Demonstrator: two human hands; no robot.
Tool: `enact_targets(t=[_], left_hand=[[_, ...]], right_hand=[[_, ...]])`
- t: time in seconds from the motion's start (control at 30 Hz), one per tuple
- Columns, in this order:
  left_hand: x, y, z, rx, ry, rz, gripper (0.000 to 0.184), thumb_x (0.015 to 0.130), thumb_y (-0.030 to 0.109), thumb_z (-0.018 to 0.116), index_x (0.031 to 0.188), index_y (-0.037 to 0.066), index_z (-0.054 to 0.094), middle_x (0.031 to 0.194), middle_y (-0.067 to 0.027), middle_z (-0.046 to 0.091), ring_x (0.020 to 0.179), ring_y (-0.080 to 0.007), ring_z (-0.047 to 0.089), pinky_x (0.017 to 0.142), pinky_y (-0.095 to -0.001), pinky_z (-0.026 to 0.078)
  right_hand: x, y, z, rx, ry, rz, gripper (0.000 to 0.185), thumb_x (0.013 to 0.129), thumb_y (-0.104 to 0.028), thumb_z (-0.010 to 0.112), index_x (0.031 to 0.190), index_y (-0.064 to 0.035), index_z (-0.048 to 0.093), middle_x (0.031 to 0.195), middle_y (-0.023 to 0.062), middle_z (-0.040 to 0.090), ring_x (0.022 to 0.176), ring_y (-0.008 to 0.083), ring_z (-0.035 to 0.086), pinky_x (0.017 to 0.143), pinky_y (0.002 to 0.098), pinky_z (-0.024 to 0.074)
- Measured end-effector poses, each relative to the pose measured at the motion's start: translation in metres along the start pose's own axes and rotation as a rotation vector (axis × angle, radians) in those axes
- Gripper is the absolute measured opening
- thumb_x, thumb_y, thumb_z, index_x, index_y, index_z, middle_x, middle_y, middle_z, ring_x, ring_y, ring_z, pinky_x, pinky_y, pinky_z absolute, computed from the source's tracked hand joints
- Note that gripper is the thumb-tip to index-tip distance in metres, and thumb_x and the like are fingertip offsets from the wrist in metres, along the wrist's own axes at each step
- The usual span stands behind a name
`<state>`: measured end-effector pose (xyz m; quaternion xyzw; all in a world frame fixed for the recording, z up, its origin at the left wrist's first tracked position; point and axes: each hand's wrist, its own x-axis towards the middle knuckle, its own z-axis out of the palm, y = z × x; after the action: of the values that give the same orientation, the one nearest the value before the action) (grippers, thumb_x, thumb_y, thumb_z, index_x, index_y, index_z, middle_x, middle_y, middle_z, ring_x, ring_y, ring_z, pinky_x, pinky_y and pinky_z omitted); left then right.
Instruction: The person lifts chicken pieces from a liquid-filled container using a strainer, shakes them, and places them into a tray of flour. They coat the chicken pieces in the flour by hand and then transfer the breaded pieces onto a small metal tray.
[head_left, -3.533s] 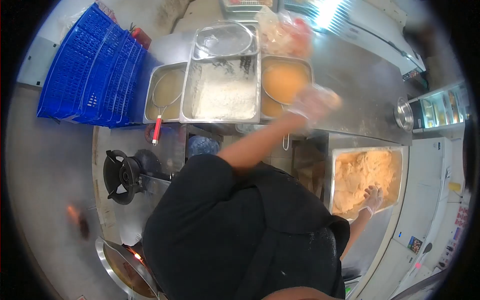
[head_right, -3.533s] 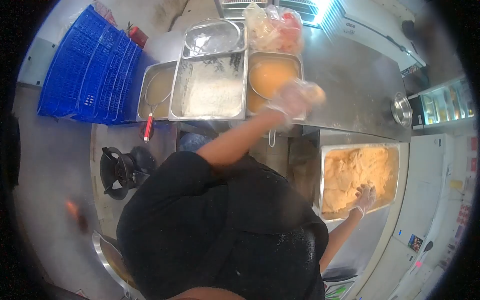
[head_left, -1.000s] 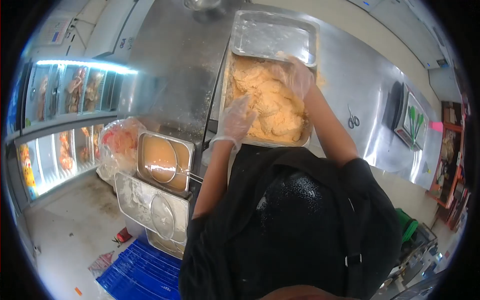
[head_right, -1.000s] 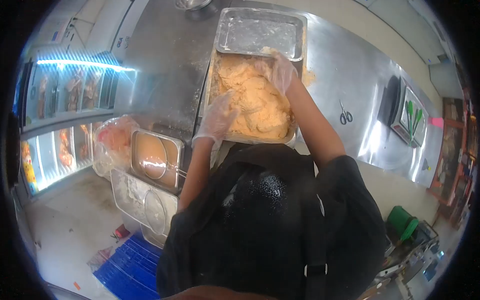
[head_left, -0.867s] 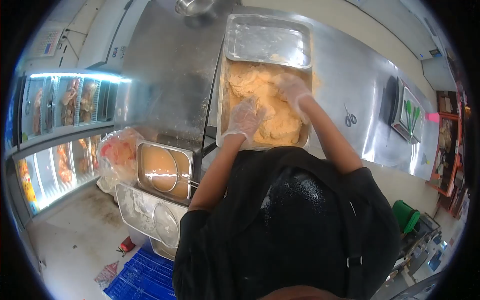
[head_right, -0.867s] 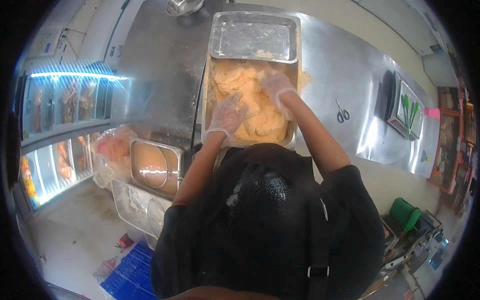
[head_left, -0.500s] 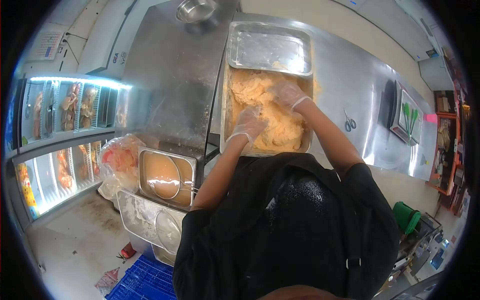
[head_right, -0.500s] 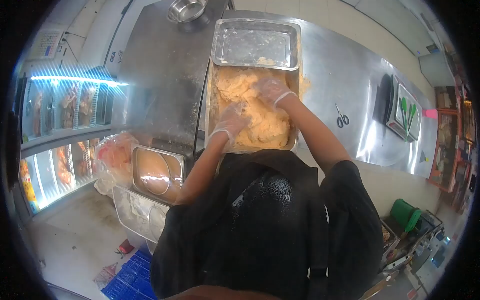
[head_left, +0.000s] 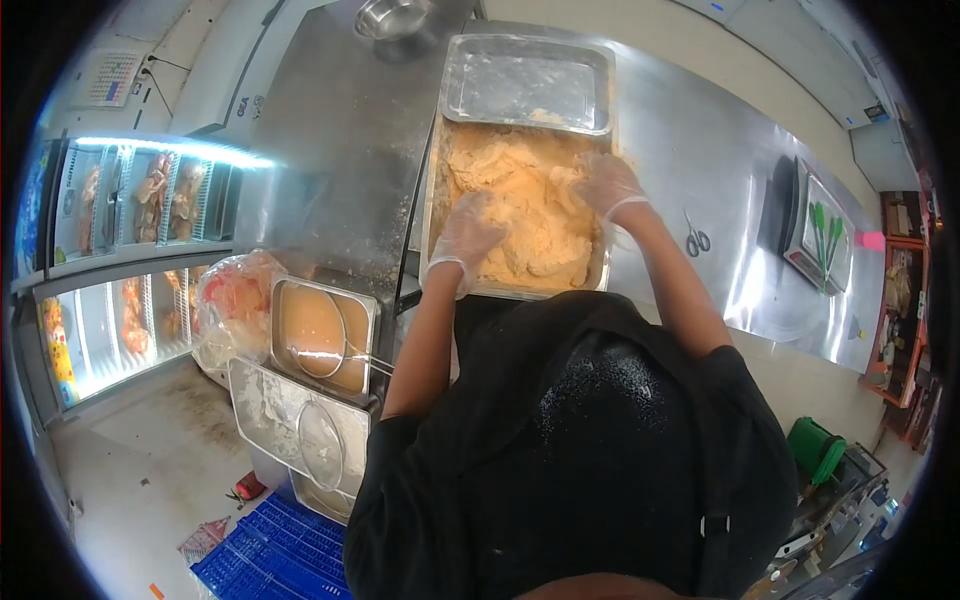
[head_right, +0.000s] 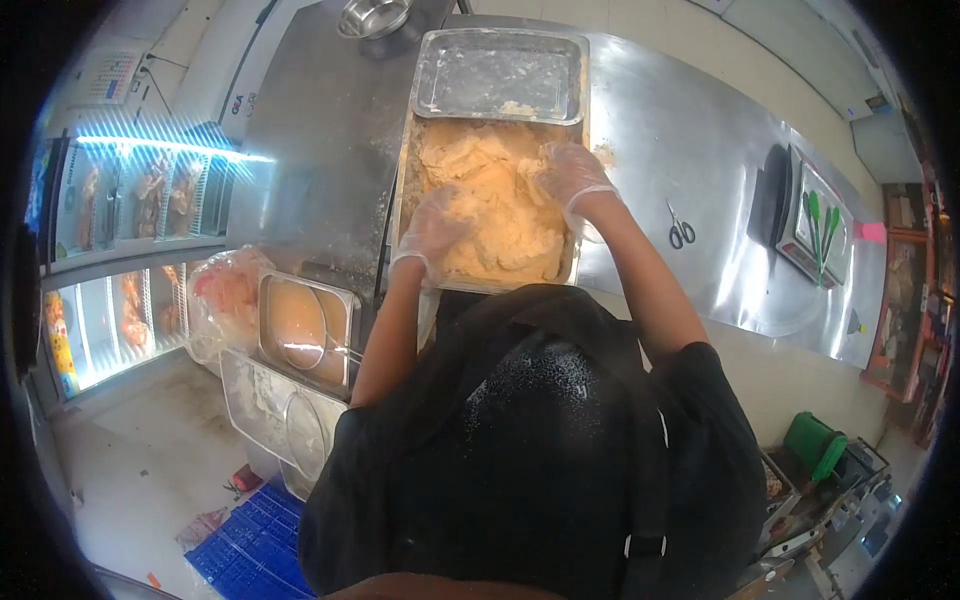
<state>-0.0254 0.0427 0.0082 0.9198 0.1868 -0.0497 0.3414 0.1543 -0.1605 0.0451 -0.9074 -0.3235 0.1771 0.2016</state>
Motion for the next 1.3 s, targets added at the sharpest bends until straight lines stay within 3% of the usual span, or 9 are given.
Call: enact_targets(t=[0.07, 0.17, 0.27, 0.47, 0.7, 0.8, 0.87, 0.97, 1.3], left_hand=[[0.002, -0.019, 0.016, -0.789, 0.073, -0.184, 0.056, 0.079, 0.014, 0.074, 0.131, 0.004, 0.056, 0.127, -0.017, 0.06, 0.111, -0.0326, 0.063, 0.096, -0.0399, 0.051], [-0.002, -0.027, 0.027, -0.923, 0.188, -0.082, 0.059, 0.081, 0.008, 0.072, 0.136, 0.004, 0.052, 0.132, -0.017, 0.06, 0.122, -0.0284, 0.058, 0.105, -0.0343, 0.045], [0.002, -0.023, 0.025, -0.181, 0.185, -0.014, 0.058, 0.08, 0.007, 0.072, 0.135, 0.006, 0.054, 0.134, -0.0168, 0.059, 0.122, -0.0269, 0.057, 0.102, -0.0357, 0.047], [0.001, -0.02, 0.009, -0.007, -0.066, -0.22, 0.064, 0.073, 0.014, 0.076, 0.133, 0.005, 0.056, 0.127, -0.0203, 0.062, 0.114, -0.0308, 0.063, 0.098, -0.0368, 0.049], [-0.011, -0.033, 0.02, -0.613, 0.223, -0.272, 0.054, 0.075, 0.024, 0.076, 0.122, 0.002, 0.061, 0.11, -0.0168, 0.069, 0.097, -0.029, 0.066, 0.085, -0.0374, 0.051], [0.0, -0.02, 0.027, 0.494, 0.535, 0.475, 0.043, 0.078, 0.023, 0.074, 0.113, 0.0, 0.062, 0.1, -0.0132, 0.07, 0.087, -0.0243, 0.066, 0.079, -0.0357, 0.052], [0.007, 0.074, 0.016, -0.355, 0.46, -0.106, 0.038, 0.08, 0.021, 0.074, 0.111, 0.001, 0.06, 0.095, -0.0104, 0.068, 0.083, -0.0218, 0.063, 0.077, -0.0353, 0.051], [0.041, 0.056, 0.045, -0.618, 0.407, -0.131, 0.038, 0.079, 0.019, 0.074, 0.108, 0.0, 0.058, 0.091, -0.0084, 0.066, 0.083, -0.0214, 0.061, 0.078, -0.036, 0.051], [0.147, 0.064, -0.044, -0.543, 0.534, -0.11, 0.055, 0.08, 0.022, 0.076, 0.124, -0.002, 0.055, 0.111, -0.0173, 0.066, 0.098, -0.0299, 0.064, 0.089, -0.0387, 0.05]], right_hand=[[-0.004, -0.001, 0.001, -0.031, -0.061, 0.013, 0.053, 0.088, -0.03, 0.066, 0.13, 0.0008, 0.058, 0.125, 0.023, 0.063, 0.12, 0.0359, 0.058, 0.103, 0.0398, 0.0444], [-0.011, 0.008, 0.013, 0.1, -0.017, -0.029, 0.049, 0.089, -0.029, 0.064, 0.126, 0.0014, 0.06, 0.123, 0.0243, 0.062, 0.119, 0.0372, 0.058, 0.101, 0.0417, 0.0448], [-0.02, 0.0, 0.004, 0.089, -0.061, -0.042, 0.047, 0.089, -0.028, 0.063, 0.124, 0.002, 0.06, 0.12, 0.0244, 0.063, 0.117, 0.0377, 0.058, 0.1, 0.0427, 0.0451], [-0.027, 0.001, 0.014, 0.115, -0.051, -0.036, 0.042, 0.087, -0.026, 0.065, 0.12, 0.0016, 0.062, 0.116, 0.0244, 0.064, 0.113, 0.0386, 0.06, 0.096, 0.0431, 0.0473], [-0.038, 0.002, -0.008, 0.162, 0.071, -0.036, 0.033, 0.087, -0.024, 0.066, 0.11, 0.0001, 0.064, 0.107, 0.0228, 0.066, 0.104, 0.039, 0.063, 0.089, 0.0439, 0.0505], [-0.028, -0.019, 0.003, 0.198, 0.188, -0.051, 0.019, 0.086, -0.018, 0.061, 0.096, -0.0022, 0.067, 0.094, 0.0224, 0.068, 0.095, 0.0384, 0.066, 0.083, 0.0467, 0.051], [-0.017, -0.039, 0.035, -0.124, 0.13, -0.189, 0.015, 0.089, -0.013, 0.055, 0.092, -0.0032, 0.067, 0.091, 0.021, 0.068, 0.091, 0.0383, 0.067, 0.082, 0.046, 0.0528], [-0.009, -0.04, 0.042, -0.119, 0.142, -0.206, 0.017, 0.09, -0.012, 0.054, 0.093, -0.0031, 0.067, 0.096, 0.022, 0.068, 0.092, 0.0377, 0.067, 0.082, 0.045, 0.0545], [0.086, 0.007, -0.04, 0.324, 0.239, 0.124, 0.045, 0.086, -0.025, 0.066, 0.125, -0.0033, 0.061, 0.113, 0.0226, 0.068, 0.103, 0.0359, 0.066, 0.091, 0.0404, 0.0527]])
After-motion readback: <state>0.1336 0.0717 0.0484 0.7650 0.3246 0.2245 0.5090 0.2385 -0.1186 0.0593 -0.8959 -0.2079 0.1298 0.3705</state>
